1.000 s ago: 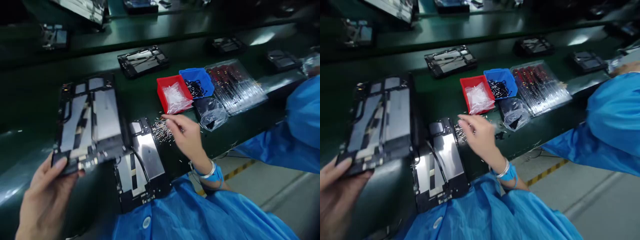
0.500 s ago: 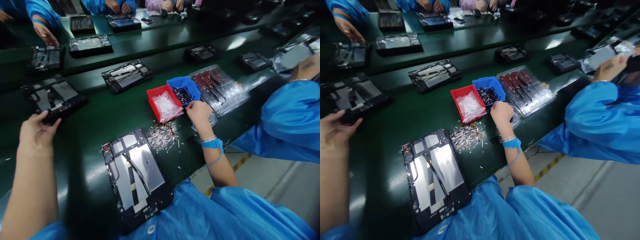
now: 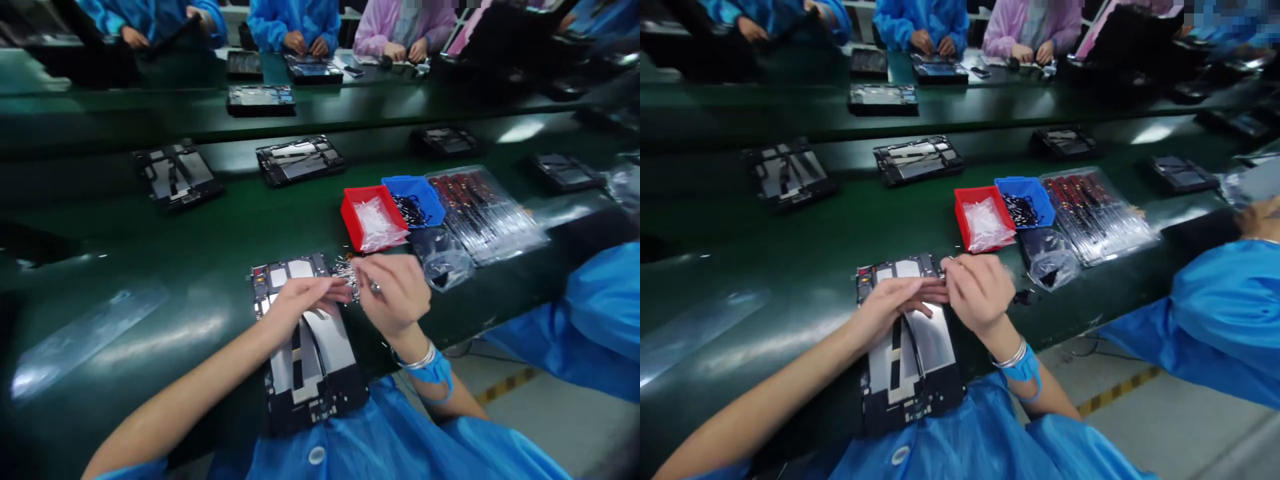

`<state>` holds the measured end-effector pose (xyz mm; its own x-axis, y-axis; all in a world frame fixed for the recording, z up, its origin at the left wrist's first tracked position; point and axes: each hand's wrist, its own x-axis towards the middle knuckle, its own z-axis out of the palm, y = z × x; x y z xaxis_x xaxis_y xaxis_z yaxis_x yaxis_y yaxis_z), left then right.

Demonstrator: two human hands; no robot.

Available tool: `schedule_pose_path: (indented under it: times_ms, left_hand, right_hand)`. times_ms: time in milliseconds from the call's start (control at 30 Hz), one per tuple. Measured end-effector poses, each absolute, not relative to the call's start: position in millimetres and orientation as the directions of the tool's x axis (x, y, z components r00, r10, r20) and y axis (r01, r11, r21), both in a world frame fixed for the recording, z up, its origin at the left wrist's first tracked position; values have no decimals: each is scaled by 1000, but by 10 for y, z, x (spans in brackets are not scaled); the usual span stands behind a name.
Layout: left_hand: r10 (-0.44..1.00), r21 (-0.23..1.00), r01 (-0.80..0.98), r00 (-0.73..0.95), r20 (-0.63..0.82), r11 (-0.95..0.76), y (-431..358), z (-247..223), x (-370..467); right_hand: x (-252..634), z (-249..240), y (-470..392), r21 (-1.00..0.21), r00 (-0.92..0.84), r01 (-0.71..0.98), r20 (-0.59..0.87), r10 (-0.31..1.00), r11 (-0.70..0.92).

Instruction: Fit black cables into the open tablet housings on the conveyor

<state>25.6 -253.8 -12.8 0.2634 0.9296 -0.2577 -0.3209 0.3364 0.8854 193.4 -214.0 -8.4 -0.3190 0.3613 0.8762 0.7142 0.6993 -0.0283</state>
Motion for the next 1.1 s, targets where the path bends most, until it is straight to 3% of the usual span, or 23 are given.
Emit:
schedule_pose_path:
  times_ms: [100, 333, 467, 567, 667, 733, 900, 967, 1100]
  left_hand:
    - [920, 766, -510, 233, -316, 392, -2574, -195, 282]
    - [954, 848, -439, 93, -286, 297, -2484, -245, 87]
    - [962, 894, -358, 147, -230, 268, -2482, -219, 80]
    - [950, 926, -273, 242, -197, 261, -2496, -157, 56]
    - [926, 922, -277, 336, -169, 269, -2497, -98, 20]
    - [887, 879, -332, 424, -185, 342, -2493, -77, 8]
    - [813, 785, -392, 533, -232, 480, -2499, -110, 48]
    - [850, 807, -399, 478, -221, 435, -2508, -150, 73]
    - [944, 900, -337, 269, -190, 277, -2527, -218, 103]
  right_hand:
    - [1708, -217, -2249, 23, -444, 576, 848, 289, 817]
    - [1670, -261, -2328, -53, -464, 514, 822, 329, 856]
    - [1665, -139, -2271, -315, -347, 556, 753, 559, 769]
    - [1644, -43, -2180, -573, -348, 472, 577, 738, 670]
    - [1673, 19, -2087, -751, -437, 298, 441, 784, 589]
    - [1724, 30, -2032, -806, -435, 194, 441, 785, 560]
    - [1839, 15, -1942, -740, -377, 119, 583, 719, 662]
    - [1848, 24, -1958, -653, -331, 223, 648, 687, 724]
    - [1799, 46, -2093, -363, -300, 469, 792, 532, 805]
